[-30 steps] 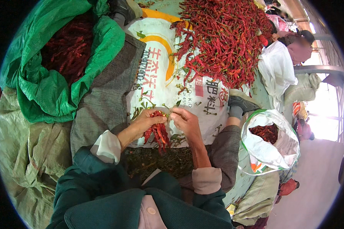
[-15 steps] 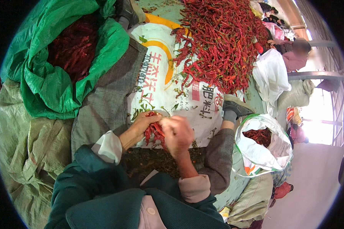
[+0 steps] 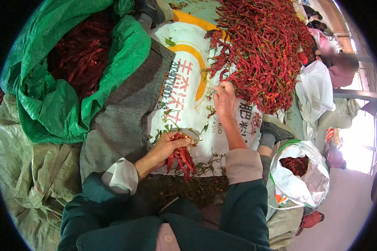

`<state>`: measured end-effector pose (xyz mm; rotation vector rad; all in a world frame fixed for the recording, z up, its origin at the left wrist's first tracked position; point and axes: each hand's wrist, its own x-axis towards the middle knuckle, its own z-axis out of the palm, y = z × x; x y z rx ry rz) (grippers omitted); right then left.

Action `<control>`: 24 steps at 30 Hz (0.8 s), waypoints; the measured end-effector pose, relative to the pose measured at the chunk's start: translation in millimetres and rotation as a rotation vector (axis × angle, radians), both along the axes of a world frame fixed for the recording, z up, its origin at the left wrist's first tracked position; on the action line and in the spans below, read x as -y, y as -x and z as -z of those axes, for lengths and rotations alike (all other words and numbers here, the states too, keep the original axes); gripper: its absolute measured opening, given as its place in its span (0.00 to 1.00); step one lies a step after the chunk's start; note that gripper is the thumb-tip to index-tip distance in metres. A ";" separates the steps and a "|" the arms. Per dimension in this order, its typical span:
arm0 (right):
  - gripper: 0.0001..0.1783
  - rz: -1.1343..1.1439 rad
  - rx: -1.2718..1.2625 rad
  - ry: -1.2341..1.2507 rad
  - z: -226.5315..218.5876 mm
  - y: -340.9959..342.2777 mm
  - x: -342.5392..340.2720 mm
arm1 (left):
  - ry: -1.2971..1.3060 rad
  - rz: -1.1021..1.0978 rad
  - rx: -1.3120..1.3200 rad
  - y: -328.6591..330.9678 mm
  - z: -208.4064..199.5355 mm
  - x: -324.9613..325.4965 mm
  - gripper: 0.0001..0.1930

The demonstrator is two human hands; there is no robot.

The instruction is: The person sits on the floor and removes stems from red chili peppers by hand. They place the de-stemmed peppers into a green sack and discard the stems onto the floor.

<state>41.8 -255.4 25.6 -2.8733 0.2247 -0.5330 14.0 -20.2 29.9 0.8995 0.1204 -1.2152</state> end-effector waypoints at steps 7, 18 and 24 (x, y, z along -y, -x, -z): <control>0.06 -0.140 0.173 -0.190 -37.5 46.3 -29.6 | 0.046 -0.057 -0.024 -1.7 -0.7 -2.9 0.07; 0.07 0.130 -0.088 -1.115 -68.0 97.9 -90.0 | 0.111 -0.167 0.206 -4.9 -8.0 -0.3 0.09; 0.08 0.175 -0.188 -1.323 -60.3 96.2 -99.4 | 0.132 -0.146 0.460 -3.7 -13.3 -3.9 0.13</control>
